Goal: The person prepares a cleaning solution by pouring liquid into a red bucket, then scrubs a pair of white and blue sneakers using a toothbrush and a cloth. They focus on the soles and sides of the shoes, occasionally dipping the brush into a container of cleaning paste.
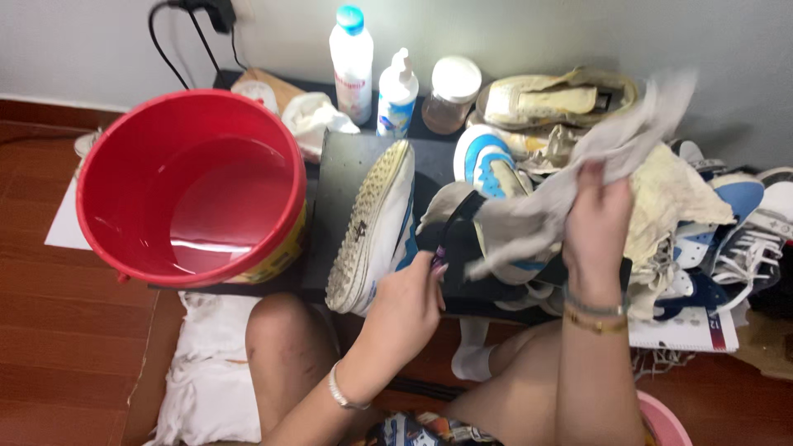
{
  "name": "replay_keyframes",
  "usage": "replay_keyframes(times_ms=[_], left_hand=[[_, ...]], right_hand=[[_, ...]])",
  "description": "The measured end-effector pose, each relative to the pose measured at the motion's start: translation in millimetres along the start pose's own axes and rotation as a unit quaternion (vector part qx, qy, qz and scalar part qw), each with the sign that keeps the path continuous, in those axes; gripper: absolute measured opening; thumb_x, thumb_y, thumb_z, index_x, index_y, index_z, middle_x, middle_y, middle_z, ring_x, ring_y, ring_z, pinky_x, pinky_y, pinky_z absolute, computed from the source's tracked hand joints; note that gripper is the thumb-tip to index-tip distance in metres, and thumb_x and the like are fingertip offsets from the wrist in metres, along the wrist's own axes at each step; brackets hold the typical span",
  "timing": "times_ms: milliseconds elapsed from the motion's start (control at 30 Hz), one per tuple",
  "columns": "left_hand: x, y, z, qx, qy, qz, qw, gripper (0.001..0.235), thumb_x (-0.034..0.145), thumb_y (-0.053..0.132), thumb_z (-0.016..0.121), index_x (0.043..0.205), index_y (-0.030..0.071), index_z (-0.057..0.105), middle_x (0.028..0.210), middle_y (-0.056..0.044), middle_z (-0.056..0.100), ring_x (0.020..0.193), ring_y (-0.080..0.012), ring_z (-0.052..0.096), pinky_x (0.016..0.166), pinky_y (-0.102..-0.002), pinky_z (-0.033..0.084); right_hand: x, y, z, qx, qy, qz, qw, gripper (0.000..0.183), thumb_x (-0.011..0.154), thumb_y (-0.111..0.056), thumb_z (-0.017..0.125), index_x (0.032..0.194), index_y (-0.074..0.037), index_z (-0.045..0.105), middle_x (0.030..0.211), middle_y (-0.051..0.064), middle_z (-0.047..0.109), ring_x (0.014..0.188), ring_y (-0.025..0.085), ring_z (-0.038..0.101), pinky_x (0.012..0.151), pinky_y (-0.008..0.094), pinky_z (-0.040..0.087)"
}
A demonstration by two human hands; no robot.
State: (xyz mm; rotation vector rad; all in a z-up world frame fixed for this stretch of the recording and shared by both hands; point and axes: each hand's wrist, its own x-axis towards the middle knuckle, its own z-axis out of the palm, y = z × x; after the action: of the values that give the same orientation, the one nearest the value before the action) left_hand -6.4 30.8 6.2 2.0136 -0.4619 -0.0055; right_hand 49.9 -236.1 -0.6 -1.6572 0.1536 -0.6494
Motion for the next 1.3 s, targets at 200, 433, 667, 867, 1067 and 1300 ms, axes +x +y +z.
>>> replay_keyframes(times_ms=[200, 433, 667, 867, 1067, 1300], left_hand=[[15, -32, 11, -0.490, -0.215, -0.155, 0.831, 0.028, 0.111, 0.021, 0.042, 0.102, 0.000, 0.058, 0.070, -0.008, 0.065, 0.056, -0.0176, 0.066, 0.056, -0.029, 0.055], [10, -61, 27, -0.511, -0.267, -0.171, 0.799, 0.030, 0.111, 0.022, 0.046, 0.108, -0.004, 0.060, 0.081, -0.014, 0.070, 0.068, -0.0216, 0.070, 0.064, -0.032, 0.058], [-21, -34, 48, -0.480, 0.082, -0.141, 0.862, 0.048, 0.109, 0.039, 0.037, 0.139, 0.002, 0.046, 0.136, -0.017, 0.053, 0.130, -0.0261, 0.048, 0.113, -0.039, 0.038], [-14, -24, 62, -0.647, 0.247, -0.156, 0.705, 0.056, 0.106, 0.037, 0.033, 0.151, 0.005, 0.040, 0.155, -0.011, 0.047, 0.144, -0.0237, 0.045, 0.122, -0.041, 0.031], [-25, -28, 75, -0.709, 0.241, -0.182, 0.637, 0.052, 0.110, 0.032, 0.037, 0.150, -0.001, 0.043, 0.143, -0.014, 0.055, 0.133, -0.0256, 0.050, 0.117, -0.042, 0.036], [-35, -23, 76, -0.660, 0.098, -0.173, 0.724, 0.053, 0.105, 0.028, 0.038, 0.154, 0.007, 0.037, 0.157, -0.010, 0.046, 0.147, -0.0222, 0.041, 0.124, -0.036, 0.028]], right_hand=[[-68, -57, 49, 0.387, -0.143, 0.352, 0.840, 0.059, 0.104, -0.038, 0.032, 0.153, -0.005, 0.034, 0.143, 0.023, 0.053, 0.089, 0.026, 0.075, 0.076, 0.042, 0.063], [-104, 0, 57, 0.415, -0.268, 0.238, 0.836, 0.048, 0.119, -0.040, 0.043, 0.132, 0.005, 0.051, 0.129, 0.030, 0.065, 0.067, 0.022, 0.066, 0.051, 0.035, 0.053], [-96, -24, 66, 0.437, -0.056, 0.139, 0.887, 0.032, 0.112, -0.038, 0.041, 0.109, -0.008, 0.052, 0.092, 0.005, 0.047, 0.092, 0.021, 0.051, 0.102, 0.047, 0.044], [-136, -29, 96, 0.468, -0.062, 0.083, 0.877, 0.043, 0.121, -0.044, 0.041, 0.102, -0.006, 0.047, 0.086, 0.004, 0.046, 0.081, 0.017, 0.046, 0.096, 0.043, 0.043], [-148, -18, 105, 0.342, 0.005, 0.181, 0.922, 0.029, 0.098, -0.035, 0.041, 0.108, -0.010, 0.051, 0.097, 0.006, 0.058, 0.091, 0.017, 0.059, 0.087, 0.036, 0.051], [-152, -3, 82, 0.336, -0.053, 0.167, 0.926, 0.027, 0.115, -0.029, 0.045, 0.103, -0.005, 0.049, 0.082, 0.003, 0.049, 0.073, 0.012, 0.047, 0.064, 0.026, 0.040]])
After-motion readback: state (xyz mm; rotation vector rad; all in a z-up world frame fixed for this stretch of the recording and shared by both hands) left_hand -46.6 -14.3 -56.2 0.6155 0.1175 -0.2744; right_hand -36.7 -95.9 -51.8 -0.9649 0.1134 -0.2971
